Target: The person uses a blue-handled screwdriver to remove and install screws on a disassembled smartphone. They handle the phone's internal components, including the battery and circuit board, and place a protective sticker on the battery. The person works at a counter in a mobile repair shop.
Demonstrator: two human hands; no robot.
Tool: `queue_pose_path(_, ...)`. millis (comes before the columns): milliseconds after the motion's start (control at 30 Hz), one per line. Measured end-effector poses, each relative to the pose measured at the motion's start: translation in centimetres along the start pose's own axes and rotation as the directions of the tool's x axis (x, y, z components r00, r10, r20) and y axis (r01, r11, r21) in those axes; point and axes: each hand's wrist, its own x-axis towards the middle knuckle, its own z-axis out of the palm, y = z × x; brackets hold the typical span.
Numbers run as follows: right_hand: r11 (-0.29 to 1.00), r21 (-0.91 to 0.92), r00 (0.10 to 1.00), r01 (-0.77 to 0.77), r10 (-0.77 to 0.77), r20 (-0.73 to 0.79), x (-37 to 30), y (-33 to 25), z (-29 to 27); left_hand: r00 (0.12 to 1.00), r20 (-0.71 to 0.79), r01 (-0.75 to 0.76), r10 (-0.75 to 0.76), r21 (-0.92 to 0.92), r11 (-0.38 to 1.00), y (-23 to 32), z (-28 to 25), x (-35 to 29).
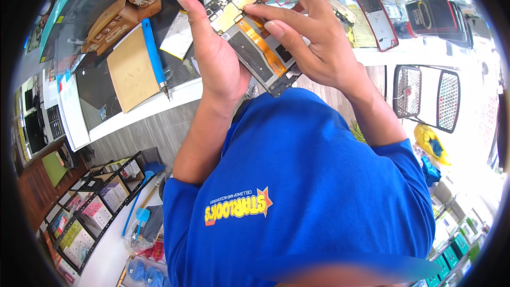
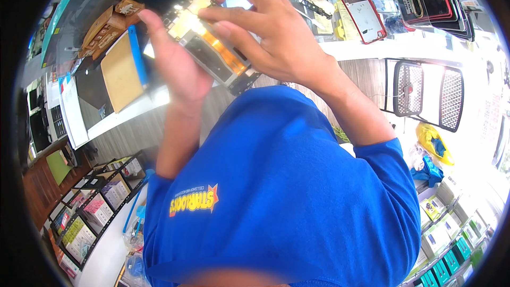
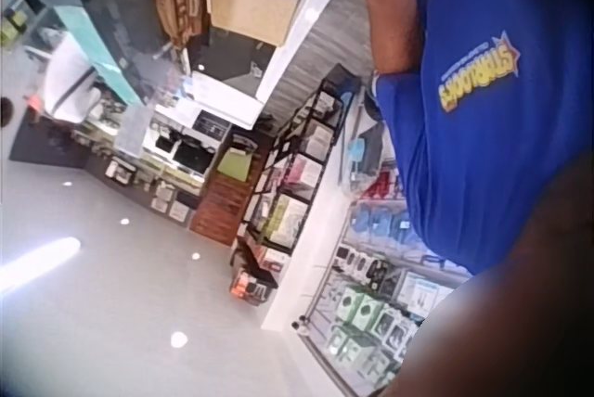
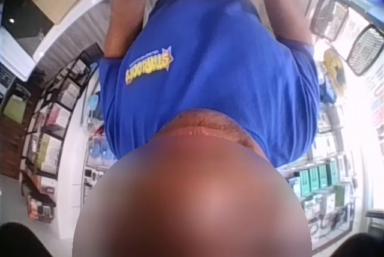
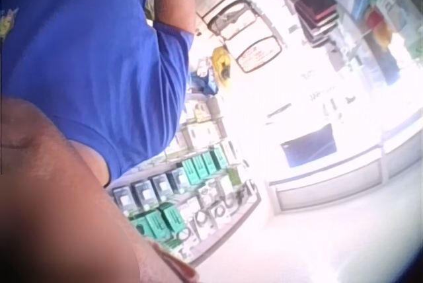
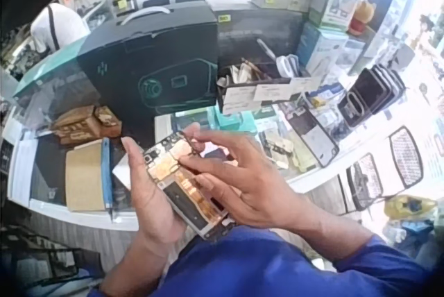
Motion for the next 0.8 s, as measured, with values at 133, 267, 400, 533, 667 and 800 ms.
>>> queue_pose_path(133,0.986,-0.149,0.997,0.075,-0.069,0.044,0.3,0.4,0.3,0.999,-0.034,0.023,-0.023,-0.01,1.0,-0.1,-0.4,0.5)
queue_pose_path(267,0.908,0.375,0.982,-0.189,0.18,0.058,0.2,0.6,0.7,0.998,-0.061,0.013,-0.018,-0.081,0.997,-0.1,-0.5,0.8)
queue_pose_path(400,0.939,0.296,0.983,-0.178,0.185,0.003,0.0,0.4,0.6,0.999,0.009,-0.033,0.033,-0.032,0.999,0.6,-0.9,1.2)
queue_pose_path(533,0.977,0.204,0.997,-0.066,0.07,-0.013,0.5,0.6,0.3,0.998,0.058,0.03,-0.025,-0.094,0.995,0.0,-1.1,1.3)
queue_pose_path(667,0.994,-0.078,0.995,0.071,-0.076,-0.062,0.9,0.6,0.4,0.989,0.147,0.03,-0.005,-0.172,0.985,0.0,-1.6,1.4)
queue_pose_path(800,0.991,-0.118,0.993,0.059,-0.046,0.109,1.4,0.8,0.4,1.0,-0.014,0.021,-0.021,-0.013,1.0,0.3,-1.6,1.0)
